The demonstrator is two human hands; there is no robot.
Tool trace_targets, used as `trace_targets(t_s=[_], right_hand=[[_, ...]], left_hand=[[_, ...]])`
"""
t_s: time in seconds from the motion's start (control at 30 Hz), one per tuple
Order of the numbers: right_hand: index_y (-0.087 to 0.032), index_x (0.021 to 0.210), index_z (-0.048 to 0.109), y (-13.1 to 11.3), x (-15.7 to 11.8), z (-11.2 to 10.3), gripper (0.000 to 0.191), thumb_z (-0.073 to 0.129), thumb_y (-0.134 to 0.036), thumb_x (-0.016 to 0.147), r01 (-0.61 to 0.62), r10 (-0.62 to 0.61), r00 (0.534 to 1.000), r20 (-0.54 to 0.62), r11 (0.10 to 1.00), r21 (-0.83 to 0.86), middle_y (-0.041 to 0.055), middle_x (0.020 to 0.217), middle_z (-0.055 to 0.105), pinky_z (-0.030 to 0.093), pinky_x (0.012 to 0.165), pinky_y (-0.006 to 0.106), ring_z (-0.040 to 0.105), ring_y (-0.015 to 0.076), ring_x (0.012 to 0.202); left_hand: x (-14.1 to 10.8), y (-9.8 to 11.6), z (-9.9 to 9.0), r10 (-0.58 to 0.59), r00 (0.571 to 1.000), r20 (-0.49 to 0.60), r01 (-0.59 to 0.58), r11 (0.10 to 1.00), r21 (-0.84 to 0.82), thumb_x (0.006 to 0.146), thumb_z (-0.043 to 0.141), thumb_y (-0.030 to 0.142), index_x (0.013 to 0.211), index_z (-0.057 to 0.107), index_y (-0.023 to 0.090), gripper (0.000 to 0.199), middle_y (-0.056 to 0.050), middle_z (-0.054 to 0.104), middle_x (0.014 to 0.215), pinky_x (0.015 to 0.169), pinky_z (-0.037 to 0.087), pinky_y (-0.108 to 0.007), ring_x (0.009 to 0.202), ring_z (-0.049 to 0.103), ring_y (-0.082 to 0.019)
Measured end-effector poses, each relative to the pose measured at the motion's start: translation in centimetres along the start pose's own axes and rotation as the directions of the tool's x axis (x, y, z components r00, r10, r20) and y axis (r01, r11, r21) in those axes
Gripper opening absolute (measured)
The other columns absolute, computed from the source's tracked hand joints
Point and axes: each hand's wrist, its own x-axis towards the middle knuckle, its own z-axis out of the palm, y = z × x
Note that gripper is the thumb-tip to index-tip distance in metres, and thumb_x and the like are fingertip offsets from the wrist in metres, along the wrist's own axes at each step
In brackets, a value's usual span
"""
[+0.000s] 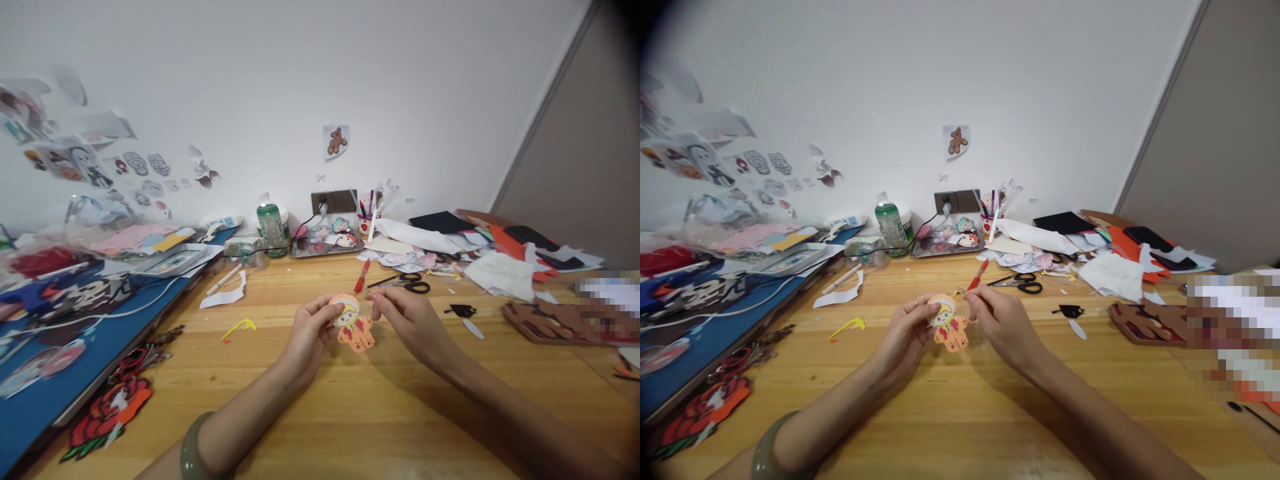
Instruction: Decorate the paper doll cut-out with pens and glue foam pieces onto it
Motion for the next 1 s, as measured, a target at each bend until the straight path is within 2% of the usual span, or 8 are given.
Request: trace_targets(t_s=[0.13, 0.27, 0.43, 0.57, 0.63, 0.77, 0.87, 1.0], right_hand=[[-0.018, 0.077, 0.062, 0.4, 0.3, 0.3, 0.02, 0.048, -0.032, 0.081, -0.147, 0.115, 0.983, 0.144, 0.961, 0.234, 0.0012, 0.072, 0.062, 0.042, 0.057, 0.024, 0.056, 0.0156, 0.066], [-0.016, 0.073, 0.063, 0.8, 0.4, 0.6, 0.019, 0.052, -0.03, 0.078, -0.232, 0.163, 0.96, 0.227, 0.919, 0.32, 0.0007, 0.067, 0.061, 0.04, 0.055, 0.023, 0.054, 0.0137, 0.062], [-0.016, 0.06, 0.058, 0.8, 0.6, 0.5, 0.022, 0.051, -0.027, 0.079, -0.189, 0.144, 0.978, 0.148, 0.912, 0.364, -0.0011, 0.063, 0.058, 0.04, 0.061, 0.023, 0.053, 0.0122, 0.062], [-0.016, 0.062, 0.055, 0.7, 0.7, 0.7, 0.022, 0.05, -0.028, 0.08, -0.186, 0.137, 0.98, 0.143, 0.885, 0.427, -0.0013, 0.064, 0.057, 0.04, 0.062, 0.024, 0.053, 0.0124, 0.063], [-0.017, 0.062, 0.056, 0.7, 0.6, 0.9, 0.023, 0.05, -0.03, 0.08, -0.234, 0.175, 0.969, 0.172, 0.87, 0.434, -0.0022, 0.061, 0.055, 0.039, 0.059, 0.023, 0.051, 0.0118, 0.06], [-0.017, 0.071, 0.061, 0.7, 0.4, 1.2, 0.019, 0.054, -0.033, 0.077, -0.315, 0.233, 0.943, 0.238, 0.856, 0.41, -0.003, 0.058, 0.054, 0.037, 0.053, 0.022, 0.049, 0.0118, 0.057], [-0.016, 0.073, 0.061, 0.9, 0.3, 1.4, 0.017, 0.055, -0.031, 0.075, -0.304, 0.213, 0.944, 0.252, 0.861, 0.409, -0.001, 0.065, 0.058, 0.037, 0.057, 0.024, 0.051, 0.0131, 0.061], [-0.016, 0.071, 0.059, 1.0, 0.3, 1.3, 0.014, 0.056, -0.029, 0.074, -0.256, 0.189, 0.961, 0.201, 0.881, 0.397, -0.0013, 0.065, 0.057, 0.037, 0.057, 0.024, 0.05, 0.0128, 0.061]], left_hand=[[0.0, -0.1, -0.1, -0.005, 1.0, 0.013, 0.005, 1.0, 0.011, 0.069, 0.064, 0.019, 0.087, 0.065, 0.011, 0.02, -0.005, 0.066, 0.079, 0.062, 0.048, -0.021, 0.067, 0.06, -0.012], [0.0, 0.0, 0.1, -0.017, 0.999, 0.032, 0.017, 1.0, 0.021, 0.068, 0.065, 0.022, 0.087, 0.066, 0.012, 0.022, -0.006, 0.067, 0.079, 0.063, 0.048, -0.021, 0.067, 0.06, -0.012], [0.0, 0.0, 0.1, -0.026, 1.0, -0.004, 0.026, 0.999, -0.036, 0.073, 0.058, 0.031, 0.094, 0.065, 0.013, 0.029, -0.007, 0.066, 0.085, 0.058, 0.048, -0.022, 0.071, 0.06, -0.014], [0.1, -0.3, 0.1, -0.048, 0.997, 0.066, 0.049, 0.999, -0.013, 0.061, 0.065, 0.011, 0.108, 0.057, 0.016, 0.048, -0.009, 0.064, 0.097, 0.067, 0.047, -0.025, 0.077, 0.061, -0.016], [0.2, -0.4, 0.2, -0.013, 0.999, 0.044, 0.011, 1.0, 0.028, 0.056, 0.065, 0.005, 0.108, 0.056, 0.016, 0.054, -0.008, 0.063, 0.099, 0.07, 0.046, -0.026, 0.08, 0.06, -0.016], [0.3, 0.0, 0.5, 0.132, 0.991, 0.004, -0.131, 0.98, 0.149, 0.051, 0.067, 0.004, 0.107, 0.055, 0.015, 0.059, -0.004, 0.064, 0.088, 0.072, 0.045, -0.025, 0.078, 0.059, -0.015], [0.2, 0.3, 0.7, 0.159, 0.986, 0.041, -0.164, 0.968, 0.189, 0.052, 0.066, 0.004, 0.112, 0.052, 0.015, 0.062, -0.005, 0.063, 0.088, 0.071, 0.045, -0.025, 0.078, 0.058, -0.015], [0.2, 0.1, 0.5, 0.154, 0.986, 0.061, -0.163, 0.968, 0.192, 0.053, 0.066, 0.003, 0.115, 0.049, 0.015, 0.065, -0.005, 0.064, 0.092, 0.069, 0.045, -0.023, 0.079, 0.058, -0.014]])
